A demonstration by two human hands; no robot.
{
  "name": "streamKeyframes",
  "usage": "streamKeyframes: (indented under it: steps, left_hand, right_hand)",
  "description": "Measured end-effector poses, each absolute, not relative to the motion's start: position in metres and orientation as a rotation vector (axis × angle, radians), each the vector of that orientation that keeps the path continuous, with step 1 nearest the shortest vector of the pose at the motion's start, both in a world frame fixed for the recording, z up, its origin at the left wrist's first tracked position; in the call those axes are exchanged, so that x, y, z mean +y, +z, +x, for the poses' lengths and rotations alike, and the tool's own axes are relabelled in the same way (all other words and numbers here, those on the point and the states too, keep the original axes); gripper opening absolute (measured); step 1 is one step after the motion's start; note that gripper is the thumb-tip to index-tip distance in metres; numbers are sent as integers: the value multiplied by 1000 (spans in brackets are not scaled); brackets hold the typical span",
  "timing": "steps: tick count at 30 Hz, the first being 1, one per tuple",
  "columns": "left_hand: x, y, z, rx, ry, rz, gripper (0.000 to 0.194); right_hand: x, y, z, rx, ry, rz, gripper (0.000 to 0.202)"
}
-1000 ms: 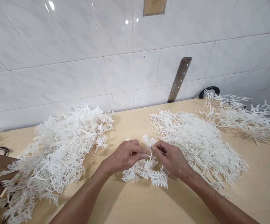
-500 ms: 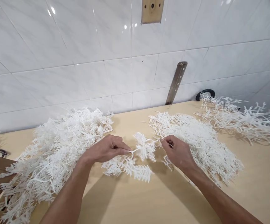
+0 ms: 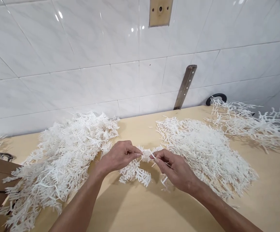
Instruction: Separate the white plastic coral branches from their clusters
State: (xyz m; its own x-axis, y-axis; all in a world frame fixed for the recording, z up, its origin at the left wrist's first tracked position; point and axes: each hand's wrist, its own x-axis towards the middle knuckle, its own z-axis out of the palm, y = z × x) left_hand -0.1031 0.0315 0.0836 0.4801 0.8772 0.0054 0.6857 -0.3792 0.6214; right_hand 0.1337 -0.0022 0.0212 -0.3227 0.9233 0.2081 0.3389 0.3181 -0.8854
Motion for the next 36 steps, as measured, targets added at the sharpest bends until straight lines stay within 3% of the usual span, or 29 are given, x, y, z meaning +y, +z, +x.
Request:
streamKeyframes:
  steps: [8,13,16,21,30,36]
  left_hand:
    - [23,70,-84,1219,264,2235,19]
    - [31,63,-97,1152,148,2111,21]
    - [41,73,-118,1231,265,2014,26]
    - [46,89,-136,1331,296,2094,26]
    - [35,72,-110,1169,104,2322,26]
    - [17,64,-75,1572,36,2593,31]
  right_hand:
    - [11,17,148,-1470,1228,-1261,38]
    - [26,8,169,-1157,1120,-1300,41]
    - [34,5,180,-1029,1083,-1300,41]
    - [26,15,169,-1059,1069,-1211,36]
    - [7,15,140,-1330,1281,-1041,36]
    - [8,9,140,-1086,1495,-865,30]
